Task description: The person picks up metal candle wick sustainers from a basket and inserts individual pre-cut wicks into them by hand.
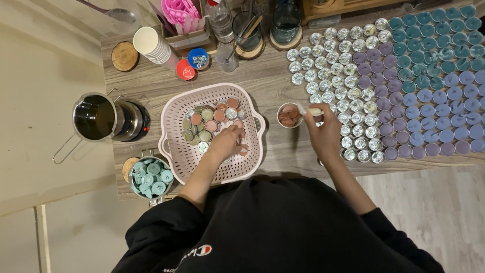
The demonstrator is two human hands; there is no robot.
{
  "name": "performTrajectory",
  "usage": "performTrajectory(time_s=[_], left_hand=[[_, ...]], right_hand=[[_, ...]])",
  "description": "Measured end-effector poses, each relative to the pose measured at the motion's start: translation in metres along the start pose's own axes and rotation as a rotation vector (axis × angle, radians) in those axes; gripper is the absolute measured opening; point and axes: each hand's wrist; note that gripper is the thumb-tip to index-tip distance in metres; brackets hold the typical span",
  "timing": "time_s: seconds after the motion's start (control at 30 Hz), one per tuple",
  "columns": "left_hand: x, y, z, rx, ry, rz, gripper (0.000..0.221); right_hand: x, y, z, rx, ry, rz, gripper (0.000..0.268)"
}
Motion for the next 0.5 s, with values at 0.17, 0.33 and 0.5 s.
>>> performTrajectory(time_s=[0.17,0.33,0.5], left_hand=[[0.001,-0.005,-0.001,0.063,0.058,-0.041,0.025],[-0.016,0.015,0.012,-0.158,0.248,-0.025,0.036],[-0.026,0.047,0.000,-0.660,0.410,0.080,0.053]], right_hand=[[0.001,0.009,0.000,-0.215,-0.062,-0.067,0.030],[-0.008,0.021,0.005,-0.353,0.112,-0.104,0.025],[-0.013,0.028,0.029,-0.185,-0.029,-0.115,0.027]])
Point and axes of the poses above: each hand's wrist, its own x-axis towards the middle knuckle, its own y-axis out of the back of the hand, z = x × y, and after that the axes turned 3 degrees about -z, right-handed
